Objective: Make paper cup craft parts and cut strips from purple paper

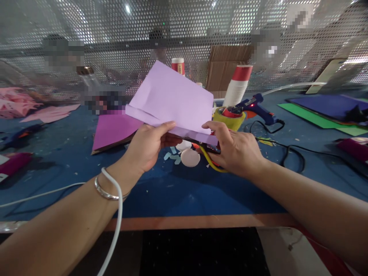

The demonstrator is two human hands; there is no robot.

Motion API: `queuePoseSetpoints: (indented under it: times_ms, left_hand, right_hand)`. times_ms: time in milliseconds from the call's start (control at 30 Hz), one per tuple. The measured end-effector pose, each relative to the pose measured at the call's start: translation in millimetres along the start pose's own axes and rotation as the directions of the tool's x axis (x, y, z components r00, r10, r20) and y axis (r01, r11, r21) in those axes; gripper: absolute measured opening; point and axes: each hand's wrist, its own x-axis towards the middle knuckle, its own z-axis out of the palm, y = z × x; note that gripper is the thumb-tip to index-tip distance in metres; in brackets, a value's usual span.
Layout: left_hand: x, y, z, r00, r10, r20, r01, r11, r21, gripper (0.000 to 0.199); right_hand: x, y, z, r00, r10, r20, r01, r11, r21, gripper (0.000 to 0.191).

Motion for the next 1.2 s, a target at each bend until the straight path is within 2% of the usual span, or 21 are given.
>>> queuePoseSetpoints:
  times_ms: [300,500,733,967,1200]
  left_hand:
    - [2.9,-10.4,0.4,0.991,0.133,-0.028,-0.134,0.990,-0.046,0.011]
    - [4.5,-5.5,-2.2,0.991,0.125,-0.038,-0.127,0.990,-0.054,0.006]
    - [5.7,-4.3,-4.5,0.996,0.094,0.006,-0.093,0.994,-0.055,0.008]
    - [2.3,-2.1,-2.6,1.000,0.010,-0.004,-0.010,0.999,-0.048,0.011]
    - [3.4,-4.1,-4.4,1.000,-0.015,0.000,0.015,0.998,-0.054,0.009]
  right_hand:
    - [0.6,1.6,2.3,0.993,0.000,-0.116,0.015,0.992,0.125,0.050]
    - [1.4,7.1,1.7,0.992,-0.031,-0.124,0.047,0.991,0.129,0.046]
    - [0.4,10.6,4.9,0.996,-0.057,-0.070,0.064,0.993,0.096,0.036]
    - [0.8,8.8,4.4,0.992,-0.100,-0.076,0.104,0.993,0.051,0.029]
    - [1.6,6.7,3.5,0.988,-0.106,-0.108,0.109,0.994,0.024,0.028]
